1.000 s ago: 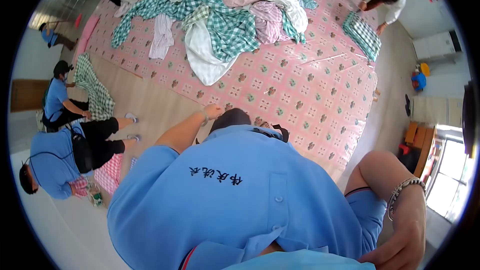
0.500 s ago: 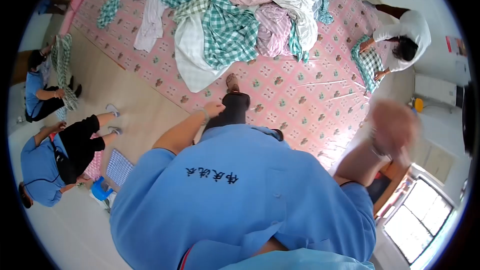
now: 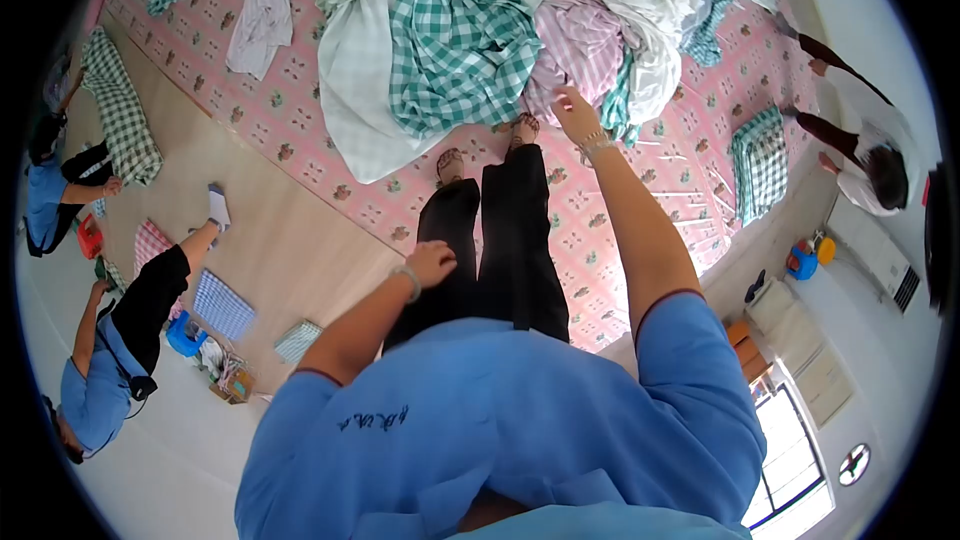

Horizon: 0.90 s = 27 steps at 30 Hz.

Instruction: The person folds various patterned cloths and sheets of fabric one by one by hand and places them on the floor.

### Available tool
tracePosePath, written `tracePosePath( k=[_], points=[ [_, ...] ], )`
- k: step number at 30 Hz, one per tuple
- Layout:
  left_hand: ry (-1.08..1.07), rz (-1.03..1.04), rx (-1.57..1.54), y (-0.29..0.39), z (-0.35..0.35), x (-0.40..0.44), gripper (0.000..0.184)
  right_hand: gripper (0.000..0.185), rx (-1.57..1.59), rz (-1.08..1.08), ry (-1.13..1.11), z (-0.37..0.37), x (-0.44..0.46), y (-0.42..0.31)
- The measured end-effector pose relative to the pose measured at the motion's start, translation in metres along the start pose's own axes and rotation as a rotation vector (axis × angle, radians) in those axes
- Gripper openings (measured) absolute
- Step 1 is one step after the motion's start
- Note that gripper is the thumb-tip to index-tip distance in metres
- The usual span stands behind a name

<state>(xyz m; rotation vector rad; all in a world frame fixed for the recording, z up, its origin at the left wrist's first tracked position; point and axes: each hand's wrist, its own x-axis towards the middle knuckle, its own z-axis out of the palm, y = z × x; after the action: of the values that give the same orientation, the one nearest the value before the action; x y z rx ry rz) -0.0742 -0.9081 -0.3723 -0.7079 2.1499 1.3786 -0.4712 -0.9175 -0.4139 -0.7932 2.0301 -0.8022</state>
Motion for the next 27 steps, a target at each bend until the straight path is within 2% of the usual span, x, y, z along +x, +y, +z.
tracePosePath(
  k=[1, 3, 5, 6, 7, 9, 10, 11, 13, 14, 16, 18, 20, 21, 23, 24, 25, 26, 27],
  points=[
    [-0.07, -0.122, 0.026, 0.016, -0.001, 0.007, 0.025, 0.033, -0.087, -0.01, -0.021, 0.009, 0.034, 0.014],
    [-0.124, -0.205, 0.04, 0.037, 0.0, 0.021, 0.026, 0.038, -0.17, -0.006, -0.059, 0.031, 0.096, 0.052],
    [-0.015, -0.159, 0.076, 0.044, 0.008, 0.033, 0.026, 0.047, -0.493, -0.06, -0.079, 0.057, 0.157, 0.095],
    [0.003, -0.179, 0.054, 0.049, 0.007, 0.04, 0.025, 0.055, -0.546, 0.084, -0.135, 0.064, 0.177, 0.094],
    [0.024, -0.191, 0.007, 0.048, 0.014, 0.044, 0.026, 0.055, -0.554, 0.087, -0.151, 0.07, 0.197, 0.104],
    [0.036, -0.239, -0.057, 0.051, 0.011, 0.054, 0.025, 0.058, -0.81, 0.076, -0.135, 0.089, 0.23, 0.127],
    [0.035, -0.254, -0.072, 0.054, 0.011, 0.055, 0.025, 0.062, -0.913, 0.139, -0.14, 0.094, 0.243, 0.133],
    [0.046, -0.266, -0.098, 0.055, 0.01, 0.057, 0.024, 0.062, -0.916, 0.128, -0.158, 0.099, 0.253, 0.138],
    [0.063, -0.299, -0.128, 0.049, 0.013, 0.065, 0.023, 0.051, -1.1, 0.045, -0.067, 0.105, 0.264, 0.152],
    [0.07, -0.302, -0.141, 0.049, 0.014, 0.066, 0.023, 0.051, -1.095, 0.035, -0.085, 0.109, 0.268, 0.16],
    [0.074, -0.308, -0.155, 0.052, 0.015, 0.065, 0.022, 0.027, -0.96, -0.363, -0.084, 0.112, 0.268, 0.173],
    [0.055, -0.319, -0.157, 0.055, 0.014, 0.066, 0.024, 0.009, -0.887, -0.506, -0.312, 0.116, 0.256, 0.164],
    [0.072, -0.312, -0.143, 0.057, 0.014, 0.067, 0.023, 0.007, -0.67, -0.493, -0.393, 0.118, 0.222, 0.141],
    [0.069, -0.309, -0.13, 0.058, 0.014, 0.064, 0.023, 0.007, -0.623, -0.541, -0.46, 0.102, 0.198, 0.093],
    [0.095, -0.282, -0.104, 0.055, 0.016, 0.062, 0.023, 0.012, -0.401, -0.488, -0.439, 0.098, 0.157, 0.08],
    [0.078, -0.284, -0.141, 0.053, 0.017, 0.061, 0.024, 0.014, -0.42, -0.563, -0.52, 0.083, 0.133, 0.054],
    [0.057, -0.29, -0.179, 0.047, 0.021, 0.059, 0.024, 0.015, -0.499, -0.455, -0.744, 0.068, 0.113, 0.023],
    [0.11, -0.233, -0.249, 0.035, 0.028, 0.06, 0.026, 0.015, -0.47, -0.499, -0.737, 0.061, 0.087, 0.022],
    [0.274, -0.262, -0.456, 0.031, 0.028, 0.065, 0.027, 0.012, -0.469, -0.477, -0.726, 0.046, 0.055, 0.005]
  ],
)
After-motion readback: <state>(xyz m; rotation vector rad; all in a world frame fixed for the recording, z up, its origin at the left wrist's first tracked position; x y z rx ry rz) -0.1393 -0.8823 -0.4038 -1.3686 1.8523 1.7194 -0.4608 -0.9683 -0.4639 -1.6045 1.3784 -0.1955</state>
